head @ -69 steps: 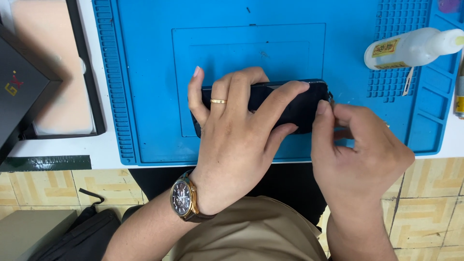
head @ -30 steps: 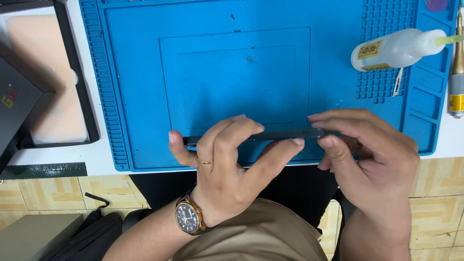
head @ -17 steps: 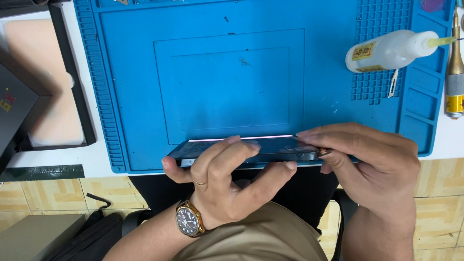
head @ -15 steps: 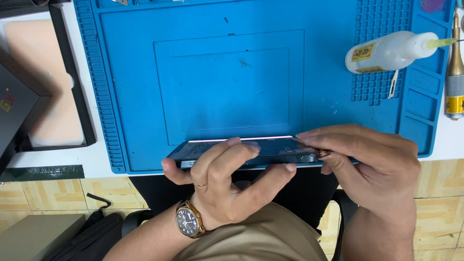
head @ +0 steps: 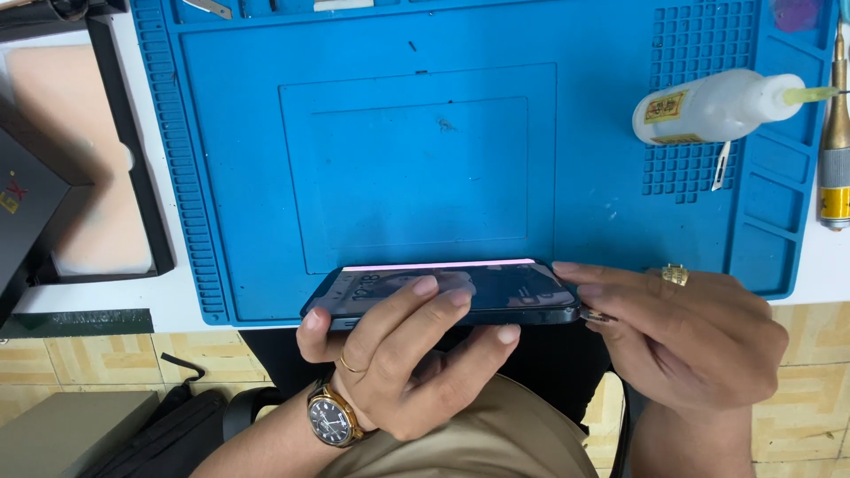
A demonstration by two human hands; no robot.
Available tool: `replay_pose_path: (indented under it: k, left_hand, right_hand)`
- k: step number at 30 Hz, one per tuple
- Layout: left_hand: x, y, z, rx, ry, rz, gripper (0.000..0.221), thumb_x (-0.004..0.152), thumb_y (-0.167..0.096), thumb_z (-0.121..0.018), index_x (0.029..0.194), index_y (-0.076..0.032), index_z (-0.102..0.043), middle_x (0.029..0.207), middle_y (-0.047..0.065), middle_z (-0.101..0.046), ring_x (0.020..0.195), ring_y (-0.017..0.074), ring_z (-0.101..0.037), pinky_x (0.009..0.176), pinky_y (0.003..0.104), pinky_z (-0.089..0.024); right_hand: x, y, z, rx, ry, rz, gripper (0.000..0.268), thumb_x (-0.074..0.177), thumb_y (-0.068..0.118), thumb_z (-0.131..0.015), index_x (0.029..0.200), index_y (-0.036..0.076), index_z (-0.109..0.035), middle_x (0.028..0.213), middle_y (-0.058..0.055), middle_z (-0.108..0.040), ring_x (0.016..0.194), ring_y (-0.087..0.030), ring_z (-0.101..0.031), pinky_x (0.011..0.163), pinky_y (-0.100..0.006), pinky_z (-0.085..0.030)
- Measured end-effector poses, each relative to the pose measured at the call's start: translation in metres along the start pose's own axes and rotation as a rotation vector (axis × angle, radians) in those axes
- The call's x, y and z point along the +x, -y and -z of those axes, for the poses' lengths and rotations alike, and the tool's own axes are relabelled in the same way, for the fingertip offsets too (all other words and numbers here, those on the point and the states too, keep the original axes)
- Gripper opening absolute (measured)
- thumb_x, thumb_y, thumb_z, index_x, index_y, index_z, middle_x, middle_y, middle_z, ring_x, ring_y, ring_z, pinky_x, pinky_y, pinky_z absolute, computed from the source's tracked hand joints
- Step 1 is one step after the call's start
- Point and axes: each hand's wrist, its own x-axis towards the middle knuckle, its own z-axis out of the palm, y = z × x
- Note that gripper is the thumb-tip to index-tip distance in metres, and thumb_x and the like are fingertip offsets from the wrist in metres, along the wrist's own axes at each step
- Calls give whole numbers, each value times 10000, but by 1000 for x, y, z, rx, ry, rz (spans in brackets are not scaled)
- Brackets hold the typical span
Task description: Opening the casing of an iPhone using a razor blade and adhesive remover.
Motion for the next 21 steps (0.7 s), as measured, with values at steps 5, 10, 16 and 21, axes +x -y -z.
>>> replay_pose_path:
  k: [5, 10, 16, 21]
  left_hand:
    - [-1, -4, 0, -39, 14, 33, 122, 1047, -343, -682, 1088, -433, -754, 1145, -58, -696, 1074, 125, -687, 1277, 478, -74]
    - [0, -10, 2, -28, 57, 77, 84, 1040, -382, -731, 1091, -447, -751, 1165, -55, -678, 1106, 132, -684, 1267, 496, -60]
    - [3, -13, 1, -4, 37, 100, 78, 1044, -387, -734, 1099, -440, -720, 1154, -63, -671, 1096, 124, -689, 1255, 507, -77]
    - [3, -15, 0, 16, 32, 110, 100, 1057, -367, -688, 1106, -449, -716, 1128, -70, -684, 1081, 116, -712, 1273, 511, -51]
  right_hand:
    - [-4, 0, 6, -62, -5, 41, 53, 887, -51, -764, 920, -45, -723, 891, -195, -777, 792, -276, -809, 573, -289, -580]
    - [2, 6, 20, -235, 146, 170, 114, 913, 96, -780, 975, 3, -762, 951, -187, -803, 784, -244, -791, 584, -337, -579]
    - [8, 20, 48, -349, 399, 181, 337, 866, 280, -814, 1127, 71, -768, 1059, -192, -799, 885, -324, -785, 706, -472, -625]
    - [15, 24, 67, -478, 726, 270, 1109, 797, 980, -357, 1452, 106, -553, 1352, -153, -691, 1025, -331, -733, 717, -459, -615]
